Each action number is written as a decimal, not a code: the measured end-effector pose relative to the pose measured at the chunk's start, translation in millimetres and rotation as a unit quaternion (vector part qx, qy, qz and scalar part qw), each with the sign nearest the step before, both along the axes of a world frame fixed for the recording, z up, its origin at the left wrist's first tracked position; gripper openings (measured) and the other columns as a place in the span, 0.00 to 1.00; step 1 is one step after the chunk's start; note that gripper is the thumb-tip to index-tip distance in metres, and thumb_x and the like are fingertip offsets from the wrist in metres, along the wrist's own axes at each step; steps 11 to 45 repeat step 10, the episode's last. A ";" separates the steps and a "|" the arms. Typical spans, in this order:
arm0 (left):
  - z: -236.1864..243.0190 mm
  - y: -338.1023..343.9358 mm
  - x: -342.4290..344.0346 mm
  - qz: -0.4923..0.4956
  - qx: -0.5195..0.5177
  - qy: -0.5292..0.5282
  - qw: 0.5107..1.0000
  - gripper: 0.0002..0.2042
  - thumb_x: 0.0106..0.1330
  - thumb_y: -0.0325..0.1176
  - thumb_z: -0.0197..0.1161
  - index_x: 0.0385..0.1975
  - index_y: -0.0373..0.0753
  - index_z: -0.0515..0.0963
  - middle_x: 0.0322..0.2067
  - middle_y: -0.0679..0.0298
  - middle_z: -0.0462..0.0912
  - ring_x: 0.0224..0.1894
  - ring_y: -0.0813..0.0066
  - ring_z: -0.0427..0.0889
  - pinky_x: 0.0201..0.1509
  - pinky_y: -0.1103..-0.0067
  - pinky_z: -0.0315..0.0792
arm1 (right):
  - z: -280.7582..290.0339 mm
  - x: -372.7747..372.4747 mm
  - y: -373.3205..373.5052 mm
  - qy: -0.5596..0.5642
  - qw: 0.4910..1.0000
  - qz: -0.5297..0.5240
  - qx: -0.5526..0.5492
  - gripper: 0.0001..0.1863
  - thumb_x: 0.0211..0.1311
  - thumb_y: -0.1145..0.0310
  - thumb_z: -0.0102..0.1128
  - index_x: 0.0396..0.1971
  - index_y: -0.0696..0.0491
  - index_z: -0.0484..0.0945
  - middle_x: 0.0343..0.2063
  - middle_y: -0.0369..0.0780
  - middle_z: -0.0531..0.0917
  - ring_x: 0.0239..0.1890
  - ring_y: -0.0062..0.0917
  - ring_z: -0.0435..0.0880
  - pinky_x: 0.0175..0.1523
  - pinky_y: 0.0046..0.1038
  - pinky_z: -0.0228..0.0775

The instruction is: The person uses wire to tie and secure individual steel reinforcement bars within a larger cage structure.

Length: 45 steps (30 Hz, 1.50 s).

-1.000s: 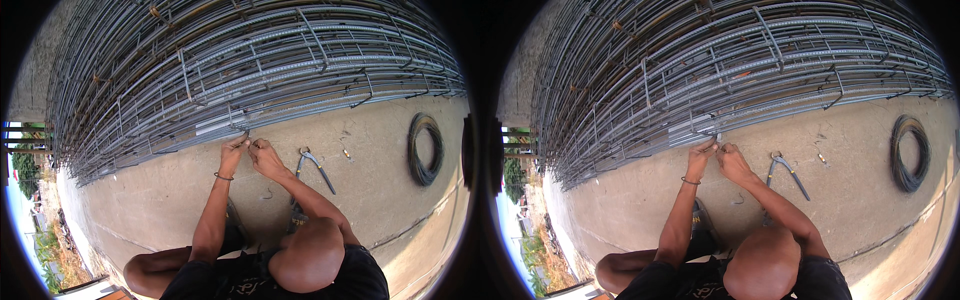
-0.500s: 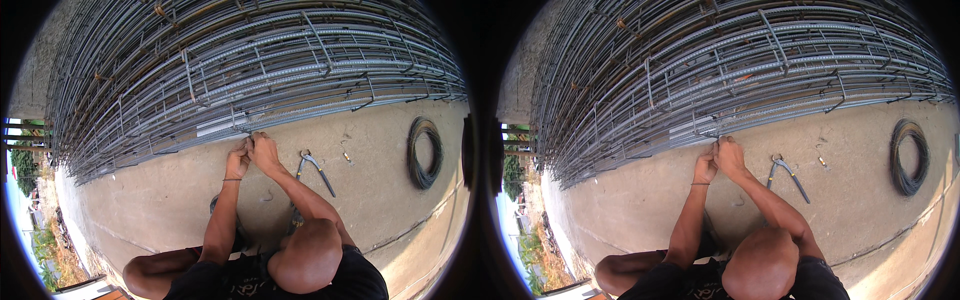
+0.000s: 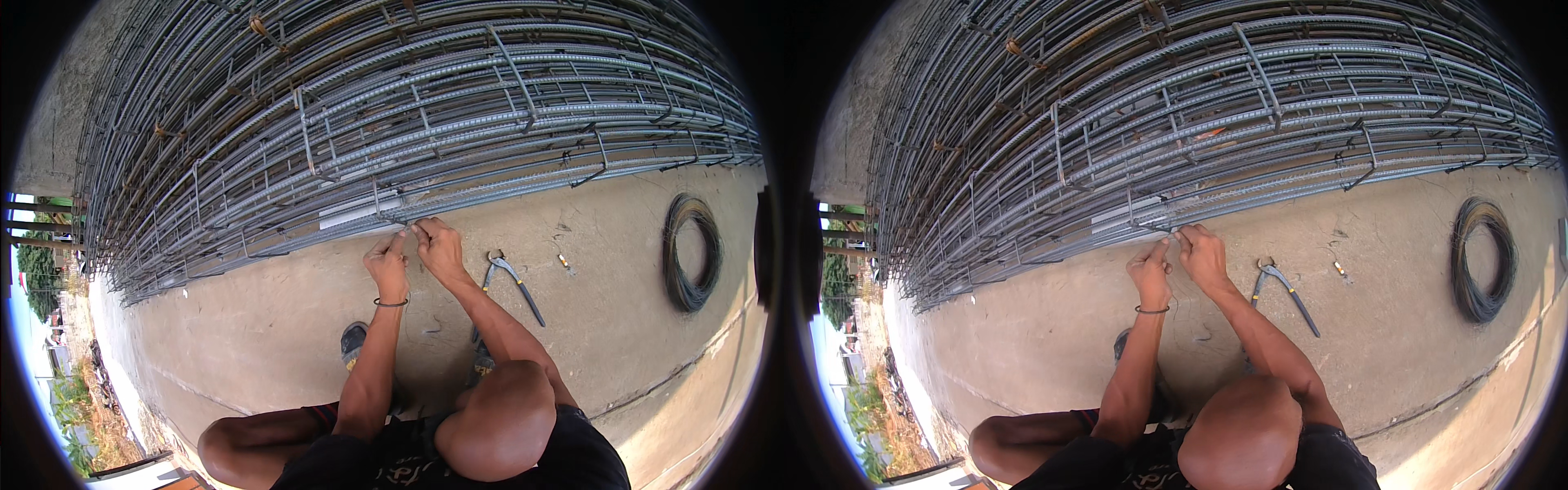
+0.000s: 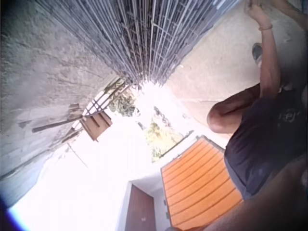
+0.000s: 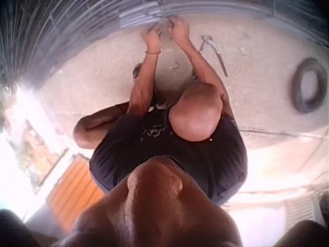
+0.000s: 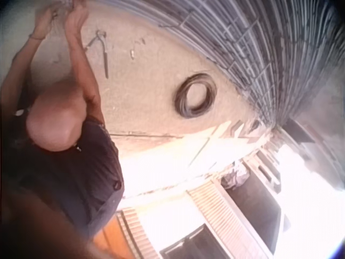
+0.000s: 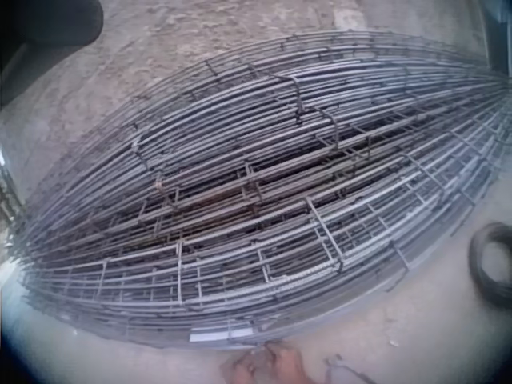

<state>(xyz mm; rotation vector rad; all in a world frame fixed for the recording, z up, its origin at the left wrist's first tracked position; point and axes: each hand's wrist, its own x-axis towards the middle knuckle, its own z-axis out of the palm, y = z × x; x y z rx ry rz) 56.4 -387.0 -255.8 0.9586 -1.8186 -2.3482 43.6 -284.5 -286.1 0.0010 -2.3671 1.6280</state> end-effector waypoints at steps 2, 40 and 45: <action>3.8 3.1 2.8 -0.008 -0.157 0.056 0.986 0.05 0.57 0.26 0.69 0.25 0.32 0.81 0.20 0.69 0.73 0.18 0.82 0.65 0.22 0.81 0.60 | -6.1 0.5 -8.3 -0.022 0.999 -0.024 -0.036 0.04 0.58 0.74 0.60 0.32 0.58 0.82 0.27 0.47 0.82 0.24 0.43 0.81 0.32 0.37 0.73; -21.4 48.5 0.4 -0.198 -0.593 0.115 0.772 0.09 0.62 0.26 0.63 0.39 0.29 0.80 0.37 0.60 0.76 0.34 0.77 0.74 0.34 0.81 0.67 | -115.4 -11.9 -46.7 -0.108 0.917 0.324 0.207 0.08 0.68 0.67 0.50 0.40 0.51 0.78 0.35 0.34 0.80 0.38 0.22 0.78 0.38 0.26 0.70; -21.4 48.5 0.4 -0.198 -0.593 0.115 0.772 0.09 0.62 0.26 0.63 0.39 0.29 0.80 0.37 0.60 0.76 0.34 0.77 0.74 0.34 0.81 0.67 | -115.4 -11.9 -46.7 -0.108 0.917 0.324 0.207 0.08 0.68 0.67 0.50 0.40 0.51 0.78 0.35 0.34 0.80 0.38 0.22 0.78 0.38 0.26 0.70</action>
